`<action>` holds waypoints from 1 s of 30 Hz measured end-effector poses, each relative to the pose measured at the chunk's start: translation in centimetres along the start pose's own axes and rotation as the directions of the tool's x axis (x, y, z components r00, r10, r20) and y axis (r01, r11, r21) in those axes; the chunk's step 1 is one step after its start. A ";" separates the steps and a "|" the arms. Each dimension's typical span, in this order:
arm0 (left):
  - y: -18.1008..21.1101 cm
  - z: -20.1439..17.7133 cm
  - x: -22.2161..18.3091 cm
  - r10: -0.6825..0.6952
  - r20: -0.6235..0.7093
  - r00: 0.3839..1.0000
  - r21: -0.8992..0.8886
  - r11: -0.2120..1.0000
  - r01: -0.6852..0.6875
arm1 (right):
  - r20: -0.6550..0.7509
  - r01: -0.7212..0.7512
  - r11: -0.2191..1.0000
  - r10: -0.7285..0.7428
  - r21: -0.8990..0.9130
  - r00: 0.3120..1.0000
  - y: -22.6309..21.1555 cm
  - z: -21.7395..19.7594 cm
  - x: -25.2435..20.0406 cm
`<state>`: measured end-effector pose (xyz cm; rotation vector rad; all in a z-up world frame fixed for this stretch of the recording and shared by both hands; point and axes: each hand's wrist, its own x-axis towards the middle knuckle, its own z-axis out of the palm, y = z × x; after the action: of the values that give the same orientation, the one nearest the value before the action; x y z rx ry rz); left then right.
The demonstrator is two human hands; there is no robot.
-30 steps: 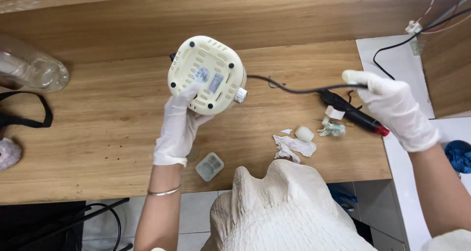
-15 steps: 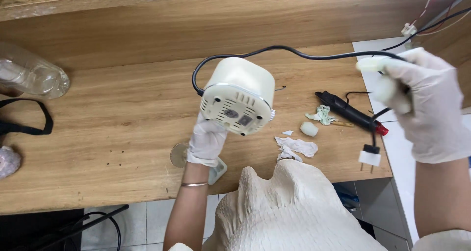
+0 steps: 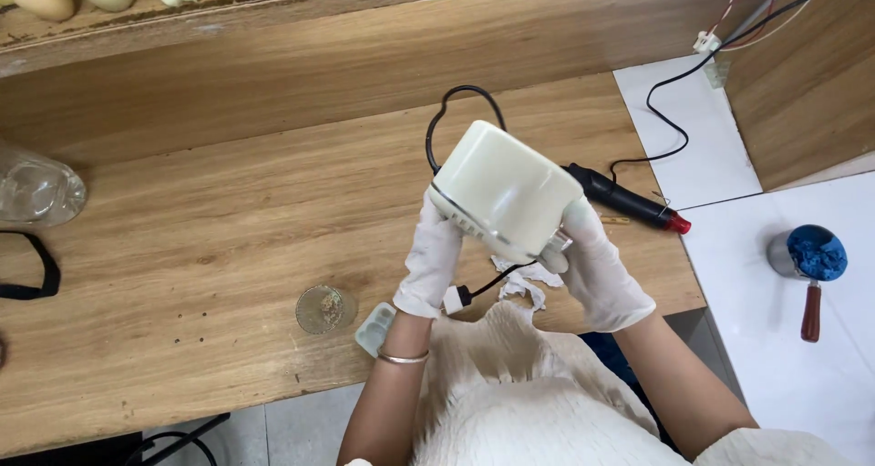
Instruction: Cleaning a wax melting device using a heat gun and paper towels in a candle-making studio.
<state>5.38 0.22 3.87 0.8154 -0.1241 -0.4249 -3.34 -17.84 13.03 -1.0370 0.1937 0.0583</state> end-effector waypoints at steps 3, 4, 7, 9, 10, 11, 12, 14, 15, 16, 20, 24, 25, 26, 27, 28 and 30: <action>0.7 1.8 -2.5 0.041 -0.001 0.999 -0.088 0.995 -0.040 | -0.003 0.179 0.979 -0.180 -0.093 0.984 2.1 -1.6 0.6; 0.9 2.2 -3.7 0.063 0.015 0.998 -0.270 0.961 -0.056 | -0.050 0.262 0.951 -0.274 -0.162 0.961 2.9 -1.9 0.8; 2.0 4.2 -6.2 0.014 0.101 0.995 -0.462 0.886 0.035 | -0.040 0.462 0.715 -0.563 -0.524 0.826 4.5 -1.0 -0.3; 2.2 4.9 -6.7 -0.013 0.092 0.996 -0.457 0.888 0.053 | 0.042 0.485 0.613 -0.593 -0.623 0.804 4.1 -0.6 -1.7; 2.4 5.2 -6.7 -0.033 0.092 0.995 -0.445 0.893 0.071 | 0.132 0.516 0.492 -0.622 -0.702 0.772 3.9 -0.3 -2.1; 2.8 5.2 -6.3 -0.030 0.088 0.996 -0.446 0.893 0.067 | 0.135 0.516 0.493 -0.619 -0.700 0.774 2.0 -0.1 -2.6; 3.0 5.3 -6.2 0.010 0.048 0.999 -0.411 0.911 0.010 | 0.024 0.299 0.761 -0.350 -0.575 0.937 0.0 0.1 -3.4; 3.7 5.2 -5.8 0.054 0.004 0.999 -0.375 0.926 -0.048 | -0.028 0.009 0.915 -0.022 -0.404 0.999 -3.6 1.0 -4.9; 4.3 4.9 -5.4 0.075 -0.010 0.997 -0.426 0.902 -0.072 | -0.219 -0.049 0.814 -0.097 -0.579 0.971 -5.3 1.8 -5.8; 4.9 4.7 -5.0 0.094 -0.024 0.995 -0.475 0.875 -0.095 | -0.383 -0.146 0.687 -0.205 -0.712 0.901 -6.9 2.5 -6.7; 7.6 2.8 -2.8 0.059 -0.111 0.992 -0.557 0.823 -0.112 | -0.468 -0.292 0.570 -0.188 -0.768 0.864 -7.9 -8.2 -9.6; 8.4 1.8 -0.6 0.063 -0.240 0.969 -0.499 0.848 -0.179 | -0.247 -0.233 -0.231 0.031 -0.945 0.969 -10.4 -8.3 -11.1; 8.3 1.9 -0.2 0.092 -0.256 0.962 -0.462 0.863 -0.205 | -0.216 -0.114 -0.496 0.153 -0.861 0.964 -11.1 -7.0 -11.1; 8.2 2.4 0.2 0.089 -0.255 0.963 -0.462 0.863 -0.202 | -0.219 -0.117 -0.495 0.152 -0.861 0.964 -11.4 -5.9 -11.2; 8.1 2.9 0.6 0.105 -0.279 0.955 -0.480 0.846 -0.233 | -0.105 0.002 -0.625 0.134 -0.781 0.985 -11.7 -4.7 -11.4; 8.1 3.4 1.0 0.124 -0.303 0.945 -0.496 0.826 -0.267 | 0.017 0.109 -0.738 0.131 -0.666 0.991 -12.0 -3.5 -11.4; 8.8 3.8 2.0 0.106 -0.357 0.928 -0.530 0.795 -0.295 | 0.161 0.214 -0.638 0.140 -0.740 0.977 -12.1 -3.3 -11.4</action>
<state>9.02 2.15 12.79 0.2484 0.2081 -0.1043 -13.26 -26.29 23.78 -3.2670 -0.3089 0.3487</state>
